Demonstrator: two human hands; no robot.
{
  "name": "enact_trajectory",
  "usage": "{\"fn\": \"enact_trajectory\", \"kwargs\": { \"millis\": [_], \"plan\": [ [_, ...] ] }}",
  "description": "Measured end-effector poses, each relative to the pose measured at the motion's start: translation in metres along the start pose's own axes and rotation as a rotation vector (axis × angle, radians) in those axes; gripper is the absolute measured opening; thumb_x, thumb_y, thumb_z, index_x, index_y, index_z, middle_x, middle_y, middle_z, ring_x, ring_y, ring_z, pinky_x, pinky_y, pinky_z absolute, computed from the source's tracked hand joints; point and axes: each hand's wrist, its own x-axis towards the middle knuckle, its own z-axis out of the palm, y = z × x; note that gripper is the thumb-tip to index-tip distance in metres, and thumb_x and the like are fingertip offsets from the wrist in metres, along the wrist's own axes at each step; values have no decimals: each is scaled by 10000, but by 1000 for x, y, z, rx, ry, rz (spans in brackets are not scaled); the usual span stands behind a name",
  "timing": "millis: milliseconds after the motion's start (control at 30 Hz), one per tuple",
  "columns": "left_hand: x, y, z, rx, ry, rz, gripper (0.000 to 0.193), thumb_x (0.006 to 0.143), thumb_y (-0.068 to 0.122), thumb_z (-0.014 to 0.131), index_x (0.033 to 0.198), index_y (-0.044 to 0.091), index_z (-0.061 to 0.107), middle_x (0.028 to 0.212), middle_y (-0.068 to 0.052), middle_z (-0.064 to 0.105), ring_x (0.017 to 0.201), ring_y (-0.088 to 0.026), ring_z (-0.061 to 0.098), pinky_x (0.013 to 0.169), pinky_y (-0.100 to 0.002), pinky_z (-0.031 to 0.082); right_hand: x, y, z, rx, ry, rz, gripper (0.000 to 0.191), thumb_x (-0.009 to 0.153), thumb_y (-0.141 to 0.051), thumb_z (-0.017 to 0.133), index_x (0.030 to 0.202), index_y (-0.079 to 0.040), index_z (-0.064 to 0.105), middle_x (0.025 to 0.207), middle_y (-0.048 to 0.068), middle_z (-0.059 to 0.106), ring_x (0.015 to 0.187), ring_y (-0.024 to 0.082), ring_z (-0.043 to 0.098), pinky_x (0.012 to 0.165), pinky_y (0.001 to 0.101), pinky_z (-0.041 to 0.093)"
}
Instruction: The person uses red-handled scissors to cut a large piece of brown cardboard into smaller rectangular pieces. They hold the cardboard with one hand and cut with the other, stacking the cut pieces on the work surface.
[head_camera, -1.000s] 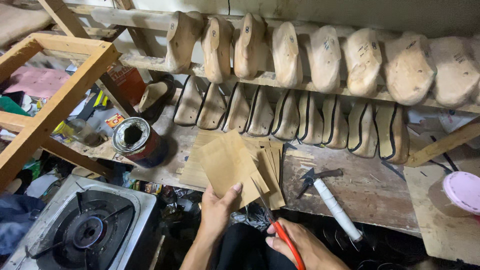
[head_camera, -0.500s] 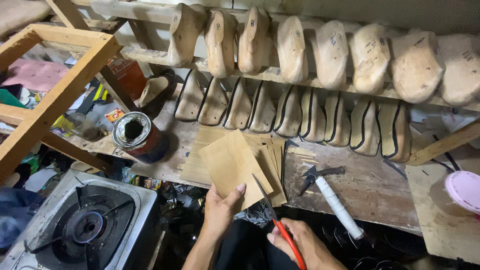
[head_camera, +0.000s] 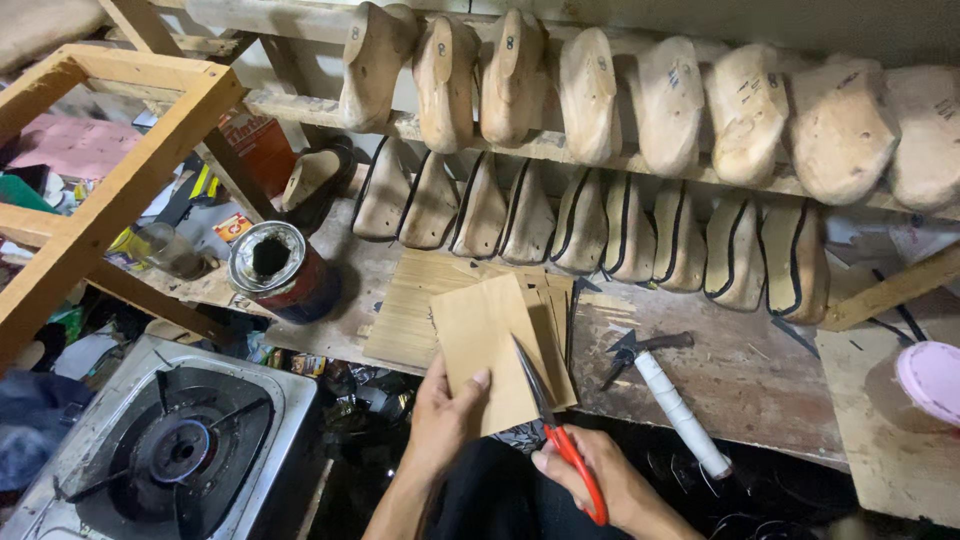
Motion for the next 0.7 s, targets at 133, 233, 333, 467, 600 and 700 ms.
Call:
{"fn": "enact_trajectory", "kwargs": {
  "millis": [133,233,333,467,600,700],
  "plan": [
    [-1,-5,1,-92,-27,-37,469,910,23,627,1367,-11,530,1194,-133,719,1030,-185,698,884,-330,572,0,0,-15,217,-184,26,288,891,-295,701,873,-12,656,588,10,556,487,116,555,473,288,451],
    [-5,-14,11,-114,-42,-45,473,911,10,628,1373,-15,530,1199,-140,714,1038,-189,692,896,-329,564,7,-1,-19,132,-124,-7,291,888,-300,693,926,-16,646,587,12,559,488,114,563,466,286,451],
    [-13,-20,24,-210,-39,-76,484,902,1,622,1376,-14,528,1206,-150,707,1033,-202,693,898,-340,564,21,0,-14,74,-47,-34,287,872,-297,689,1033,-67,629,633,-7,568,513,96,556,474,277,458],
    [-19,-19,31,-261,-56,-113,490,894,3,618,1374,-2,520,1226,-149,697,1044,-205,695,907,-355,569,34,3,-8,191,-14,-351,453,777,-95,590,1228,-71,573,830,-5,666,598,98,587,533,285,519],
    [-17,-16,30,-325,-58,-118,486,892,-7,619,1364,6,507,1224,-168,683,1047,-219,696,912,-371,572,37,2,-5,60,71,-92,259,905,-275,612,1024,-46,640,622,45,613,475,131,596,453,314,492],
    [-13,-15,30,-291,-49,-146,471,893,-7,622,1354,-5,522,1233,-165,689,1058,-215,698,922,-365,572,38,-2,-7,-37,123,-220,267,910,-292,616,953,-34,669,595,37,613,461,125,590,439,304,478]
  ]
}}
